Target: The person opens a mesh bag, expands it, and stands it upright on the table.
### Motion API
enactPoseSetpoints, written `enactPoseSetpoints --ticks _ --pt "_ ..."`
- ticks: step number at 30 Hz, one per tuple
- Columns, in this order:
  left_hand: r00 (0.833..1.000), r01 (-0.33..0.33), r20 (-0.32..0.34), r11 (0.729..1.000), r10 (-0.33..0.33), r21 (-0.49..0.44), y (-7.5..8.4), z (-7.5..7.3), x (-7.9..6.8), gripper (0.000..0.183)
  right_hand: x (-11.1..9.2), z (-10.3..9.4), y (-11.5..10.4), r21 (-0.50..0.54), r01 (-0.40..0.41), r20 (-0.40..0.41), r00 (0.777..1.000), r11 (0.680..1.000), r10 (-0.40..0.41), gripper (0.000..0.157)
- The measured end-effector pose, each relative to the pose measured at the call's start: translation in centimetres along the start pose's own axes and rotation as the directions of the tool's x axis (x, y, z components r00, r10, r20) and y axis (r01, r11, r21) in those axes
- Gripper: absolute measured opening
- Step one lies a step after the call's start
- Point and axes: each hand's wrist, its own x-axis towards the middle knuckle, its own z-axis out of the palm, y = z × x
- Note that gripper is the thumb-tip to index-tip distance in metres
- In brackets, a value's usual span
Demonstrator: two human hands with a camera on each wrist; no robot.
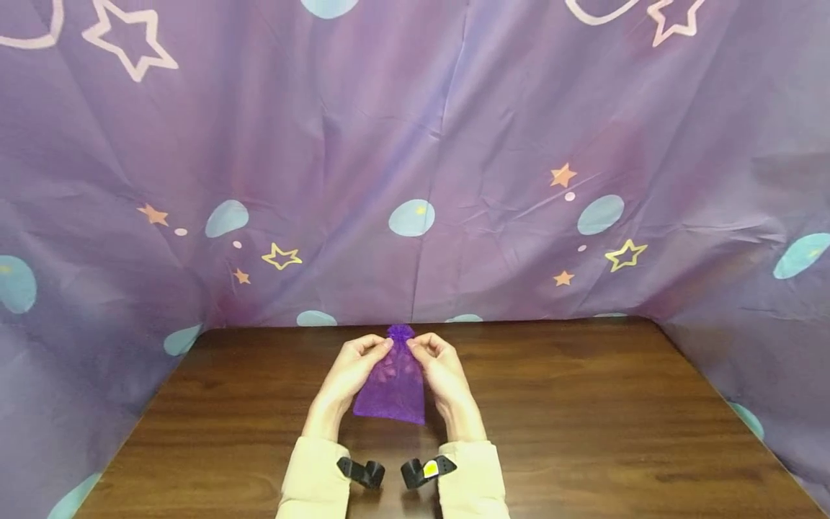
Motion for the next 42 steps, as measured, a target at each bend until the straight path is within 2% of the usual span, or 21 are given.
enactPoseSetpoints --ticks 5,11,17,22,25,30,36,42 --pt "0.999 -0.017 0.029 1.0 0.017 0.0 0.0 0.6 -0.2 0.026 -0.4 -1.5 -0.7 -0.029 0.008 0.004 1.0 1.0 -0.008 0.011" --pt "0.998 -0.03 0.056 0.998 0.027 0.05 0.3 -0.1 -0.5 0.025 -0.6 -1.6 -1.4 -0.06 0.04 0.031 0.999 0.997 -0.038 0.012" --pt "0.997 -0.074 0.027 0.99 0.072 0.121 0.6 -1.1 0.0 0.024 -0.4 -1.3 -2.0 -0.09 0.029 0.016 0.999 0.995 -0.028 0.011" --pt "0.996 -0.089 -0.004 0.987 0.091 0.137 1.2 -1.5 0.4 0.022 -0.2 -1.2 -2.4 -0.057 0.014 0.019 1.0 0.998 -0.013 0.009" --pt "0.994 -0.104 0.03 0.984 0.101 0.145 1.5 -1.4 0.4 0.023 -0.1 -0.9 -2.5 -0.048 0.009 0.035 0.999 0.999 -0.007 0.007" --pt "0.992 -0.1 0.085 0.988 0.09 0.116 1.7 -1.1 -0.1 0.026 -0.4 -0.2 -2.1 -0.106 0.009 0.048 0.999 0.994 -0.004 0.011" --pt "0.992 -0.091 0.097 0.994 0.085 0.053 1.4 -1.2 -0.4 0.021 -0.6 0.0 -1.2 -0.151 0.068 -0.013 0.997 0.986 -0.07 0.013" --pt "0.994 -0.099 0.05 0.994 0.098 0.037 1.4 -1.0 -0.1 0.02 -0.1 -0.2 -1.6 -0.274 0.132 -0.107 0.98 0.953 -0.166 0.015"
